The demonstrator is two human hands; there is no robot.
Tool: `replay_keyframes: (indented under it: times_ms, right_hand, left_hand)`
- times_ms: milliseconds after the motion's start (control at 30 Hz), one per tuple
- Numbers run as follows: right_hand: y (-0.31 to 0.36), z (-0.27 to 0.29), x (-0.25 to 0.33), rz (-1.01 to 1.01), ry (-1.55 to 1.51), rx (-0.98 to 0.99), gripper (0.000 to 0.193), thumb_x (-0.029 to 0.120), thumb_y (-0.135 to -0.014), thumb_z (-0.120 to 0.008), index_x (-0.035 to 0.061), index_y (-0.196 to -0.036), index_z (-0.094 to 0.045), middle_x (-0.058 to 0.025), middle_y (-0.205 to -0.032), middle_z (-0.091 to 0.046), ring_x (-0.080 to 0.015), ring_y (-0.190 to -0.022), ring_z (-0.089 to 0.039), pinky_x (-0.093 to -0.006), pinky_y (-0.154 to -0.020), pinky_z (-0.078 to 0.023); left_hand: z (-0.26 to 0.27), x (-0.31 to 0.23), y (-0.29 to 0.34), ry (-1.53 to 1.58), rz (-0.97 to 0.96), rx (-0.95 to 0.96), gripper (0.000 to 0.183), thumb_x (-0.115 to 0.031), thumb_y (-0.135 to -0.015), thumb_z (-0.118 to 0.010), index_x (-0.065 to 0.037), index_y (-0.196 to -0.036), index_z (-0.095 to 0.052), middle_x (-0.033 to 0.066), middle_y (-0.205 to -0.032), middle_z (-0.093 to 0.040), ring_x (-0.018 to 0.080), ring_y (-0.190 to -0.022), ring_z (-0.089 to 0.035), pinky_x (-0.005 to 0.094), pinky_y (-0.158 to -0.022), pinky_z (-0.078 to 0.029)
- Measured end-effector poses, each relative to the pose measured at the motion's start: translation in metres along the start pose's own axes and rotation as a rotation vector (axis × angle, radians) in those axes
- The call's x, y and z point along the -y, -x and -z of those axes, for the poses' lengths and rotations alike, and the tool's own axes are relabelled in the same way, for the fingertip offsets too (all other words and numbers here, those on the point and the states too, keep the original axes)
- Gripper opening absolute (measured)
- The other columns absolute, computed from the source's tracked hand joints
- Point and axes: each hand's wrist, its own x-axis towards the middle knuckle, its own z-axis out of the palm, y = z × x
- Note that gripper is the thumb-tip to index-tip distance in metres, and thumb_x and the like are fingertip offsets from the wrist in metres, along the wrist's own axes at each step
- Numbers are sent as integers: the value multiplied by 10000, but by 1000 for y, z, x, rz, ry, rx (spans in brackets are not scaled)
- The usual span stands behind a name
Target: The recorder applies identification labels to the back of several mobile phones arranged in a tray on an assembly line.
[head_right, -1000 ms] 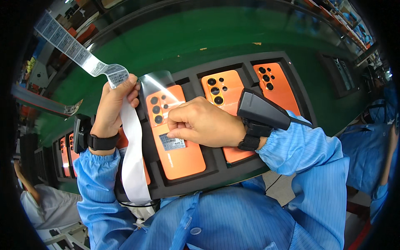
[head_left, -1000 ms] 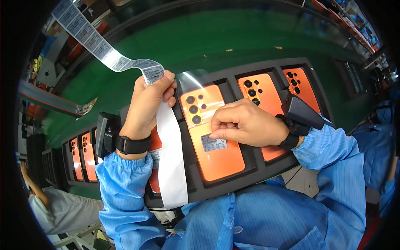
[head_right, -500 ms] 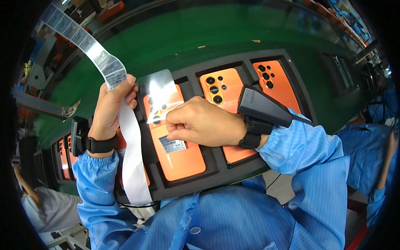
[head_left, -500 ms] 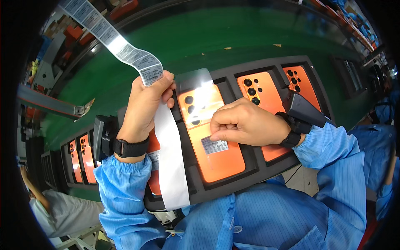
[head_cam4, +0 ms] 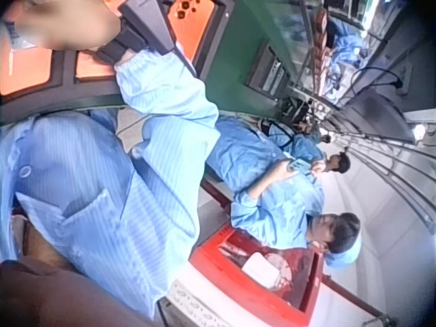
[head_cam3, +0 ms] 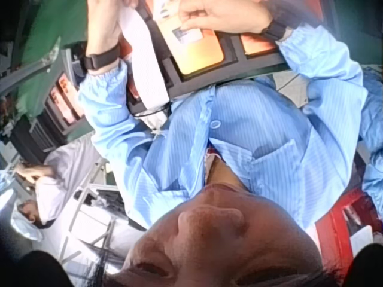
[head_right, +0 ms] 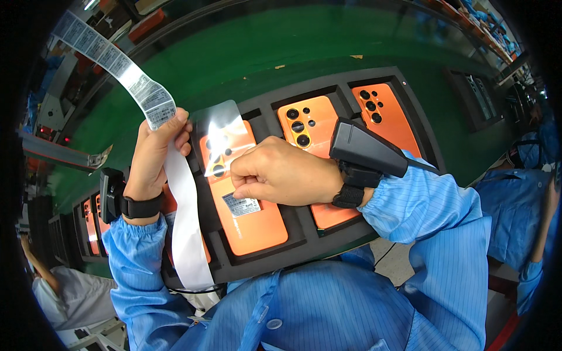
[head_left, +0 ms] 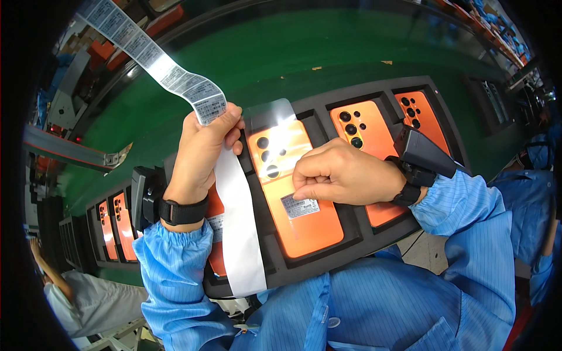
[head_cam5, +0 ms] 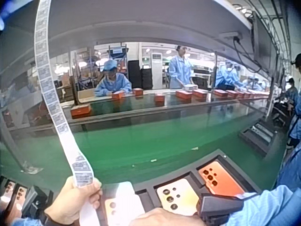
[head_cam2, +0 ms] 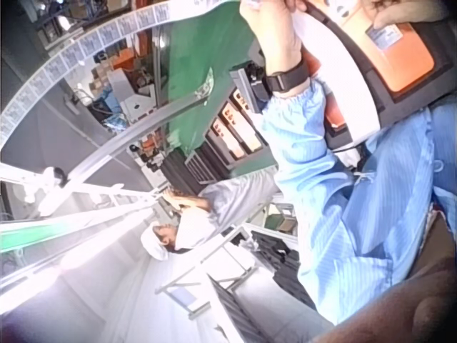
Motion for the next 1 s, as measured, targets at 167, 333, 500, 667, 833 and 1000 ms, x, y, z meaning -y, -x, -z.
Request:
replay_keyframes:
  times_ms: [167, 333, 500, 667, 833, 1000]
  right_hand:
    - [2, 1, -1, 4, 12, -11, 118, 91, -786, -654, 9, -746, -580, -50, -588, -516, -123, -495, -491, -260, -460, -374]
    - [4, -3, -4, 44, 33, -20, 117, 78, -791, -643, 7, -737, -568, -64, -612, -532, -153, -497, -512, -274, -467, -394]
    - [9, -4, 2, 250, 531, -31, 218, 209, -748, -687, 40, -768, -551, -66, -671, -523, -194, -530, -540, -300, -461, -403]
    - [-13, 3, 9, 195, 845, -8, 538, 442, -634, -717, 68, -985, -555, -84, -1084, -507, -285, -1009, -472, -434, -851, -368]
    - [-33, 8, -13, 305, 1001, -229, 824, 529, -618, -707, 71, -1242, -425, -160, -1339, -332, -342, -1145, -399, -444, -936, -328]
    - [-25, 20, -6, 317, 413, -374, 809, 386, -728, -695, 25, -1342, -313, -193, -1294, -373, -307, -1100, -451, -413, -959, -332]
  left_hand:
    - [-3, -1, -1, 8, 7, -2, 135, -143, -851, -601, -20, -865, -548, 38, -726, -523, 58, -533, -450, 200, -464, -417]
    - [-4, -1, 0, 1, -9, -14, 151, -137, -859, -569, -5, -789, -553, 41, -684, -532, 71, -514, -457, 225, -474, -425]
    - [-4, -3, -1, -22, -17, 1, 160, -142, -860, -568, -5, -781, -550, 38, -677, -525, 74, -513, -459, 227, -479, -423]
    - [-7, -3, -1, -35, -37, -37, 176, -156, -865, -560, -9, -769, -546, 32, -653, -516, 81, -502, -457, 225, -479, -411]
    - [3, 1, -2, -39, -44, 34, 189, -167, -874, -549, -21, -754, -545, 16, -611, -499, 85, -492, -454, 214, -471, -386]
    - [6, -15, 18, 107, 12, 383, 345, -357, -880, -549, -13, -845, -547, 29, -689, -523, 64, -536, -454, 208, -436, -389]
